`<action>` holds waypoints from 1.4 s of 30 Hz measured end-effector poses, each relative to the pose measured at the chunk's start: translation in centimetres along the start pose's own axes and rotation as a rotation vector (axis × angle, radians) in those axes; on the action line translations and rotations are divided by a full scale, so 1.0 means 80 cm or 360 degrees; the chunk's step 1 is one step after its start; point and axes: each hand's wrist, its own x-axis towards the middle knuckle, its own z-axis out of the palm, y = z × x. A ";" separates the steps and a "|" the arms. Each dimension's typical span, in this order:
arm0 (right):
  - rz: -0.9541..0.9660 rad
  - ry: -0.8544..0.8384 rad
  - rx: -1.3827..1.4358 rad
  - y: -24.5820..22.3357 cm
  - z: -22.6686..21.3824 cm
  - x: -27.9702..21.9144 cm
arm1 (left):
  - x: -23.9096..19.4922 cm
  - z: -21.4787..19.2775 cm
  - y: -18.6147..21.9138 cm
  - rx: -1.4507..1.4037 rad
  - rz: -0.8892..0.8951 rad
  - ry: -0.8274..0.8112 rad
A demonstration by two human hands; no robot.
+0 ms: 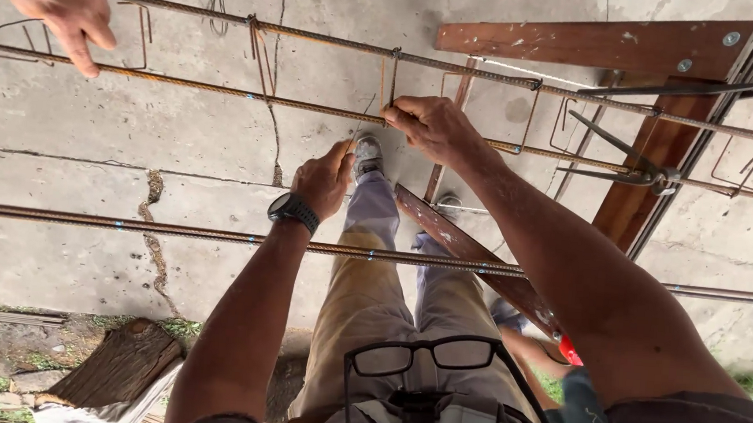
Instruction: The person is using pliers to secure rebar stirrups to longitudinal bars with tie wire.
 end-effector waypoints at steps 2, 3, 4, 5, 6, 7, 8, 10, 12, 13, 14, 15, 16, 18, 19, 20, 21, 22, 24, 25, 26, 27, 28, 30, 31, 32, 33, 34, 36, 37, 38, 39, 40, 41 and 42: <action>0.0016 0.0014 -0.0021 0.010 0.003 0.005 | 0.004 0.000 0.012 -0.0047 0.0060 0.0044; 0.0019 0.0015 -0.0042 0.015 0.005 0.008 | 0.005 -0.002 0.017 -0.0094 0.0109 0.0102; 0.0020 0.0013 -0.0038 0.018 0.006 0.007 | 0.015 0.009 0.010 -0.0093 0.0106 0.0100; 0.0020 0.0031 -0.0028 0.021 0.007 0.007 | 0.025 0.020 0.003 -0.0098 0.0190 0.0148; 0.0020 0.0049 -0.0017 0.024 0.008 0.006 | 0.036 0.030 -0.004 -0.0104 0.0275 0.0195; 0.0028 0.0046 -0.0015 0.027 0.008 0.007 | 0.035 0.027 0.005 -0.0108 0.0271 0.0189; 0.0086 0.0075 -0.0030 0.031 0.009 0.008 | 0.035 0.023 0.015 -0.0140 0.0312 0.0194; 0.0147 0.0105 -0.0047 0.032 0.008 0.010 | 0.032 0.018 0.030 -0.0174 0.0354 0.0197; 0.0205 0.0165 -0.0026 0.026 0.007 0.011 | 0.029 0.017 0.042 -0.0276 0.0391 0.0266; 0.0210 0.0163 -0.0027 0.026 0.007 0.010 | 0.032 0.022 0.039 -0.0279 0.0389 0.0263; 0.0205 0.0191 -0.0026 0.025 0.007 0.010 | 0.035 0.028 0.035 -0.0248 0.0403 0.0256; 0.0199 0.0220 -0.0024 0.025 0.007 0.010 | 0.039 0.032 0.032 -0.0215 0.0416 0.0250; 0.0202 0.0217 -0.0024 0.026 0.006 0.012 | 0.042 0.034 0.030 -0.0217 0.0413 0.0248; 0.0223 0.0236 -0.0039 0.029 0.007 0.014 | 0.047 0.038 0.025 -0.0297 0.0528 0.0373; 0.0224 0.0237 -0.0042 0.028 0.006 0.014 | 0.049 0.036 0.027 -0.0300 0.0529 0.0373; 0.0191 0.0272 -0.0033 0.027 0.006 0.014 | 0.050 0.033 0.030 -0.0362 0.0608 0.0450; 0.0161 0.0302 -0.0027 0.026 0.006 0.012 | 0.049 0.033 0.033 -0.0430 0.0683 0.0527; 0.0166 0.0297 -0.0034 0.036 0.007 0.014 | 0.056 0.041 0.024 -0.0439 0.0680 0.0527; 0.0064 0.0307 -0.0084 0.054 0.007 0.018 | 0.072 0.055 0.009 -0.0155 0.0900 0.0762; 0.0065 0.0304 -0.0089 0.038 -0.002 0.018 | 0.075 0.058 0.006 -0.0161 0.0898 0.0765; -0.0026 0.0323 -0.0100 0.022 -0.012 0.017 | 0.077 0.061 0.002 -0.0087 0.0981 0.0795; -0.0120 0.0341 -0.0107 0.006 -0.019 0.017 | 0.078 0.063 -0.002 -0.0007 0.1059 0.0825; -0.0123 0.0335 -0.0108 -0.012 -0.024 0.021 | 0.078 0.062 -0.004 -0.0008 0.1053 0.0830; 0.0593 0.0170 0.0481 -0.048 -0.039 0.027 | 0.083 0.062 -0.004 0.0094 0.1152 0.0867; 0.0589 0.0176 0.0474 -0.048 -0.041 0.032 | 0.089 0.067 -0.011 0.0091 0.1159 0.0874; 0.0810 0.0066 0.0567 -0.048 -0.043 0.037 | 0.095 0.072 -0.018 0.0220 0.1144 0.0914; 0.1037 -0.0051 0.0665 -0.047 -0.042 0.040 | 0.098 0.077 -0.028 0.0351 0.1120 0.0948; 0.1037 -0.0050 0.0664 -0.045 -0.043 0.044 | 0.098 0.073 -0.026 0.0349 0.1121 0.0949; 0.1216 -0.0366 0.0765 -0.040 -0.044 0.052 | 0.097 0.067 -0.024 0.0561 0.1132 0.0954; 0.1216 -0.0371 0.0764 -0.038 -0.044 0.049 | 0.096 0.063 -0.021 0.0563 0.1127 0.0955; 0.1224 -0.0430 0.0761 -0.035 -0.043 0.046 | 0.095 0.059 -0.018 0.0562 0.1158 0.0957; 0.1234 -0.0485 0.0757 -0.033 -0.044 0.042 | 0.095 0.056 -0.014 0.0559 0.1194 0.0959; 0.1236 -0.0485 0.0756 -0.021 -0.028 0.032 | 0.097 0.059 -0.019 0.0558 0.1193 0.0958; 0.1147 -0.0492 0.0767 -0.009 -0.013 0.021 | 0.101 0.062 -0.024 0.0636 0.1181 0.1057; 0.1059 -0.0498 0.0777 0.003 0.002 0.011 | 0.104 0.066 -0.028 0.0714 0.1168 0.1156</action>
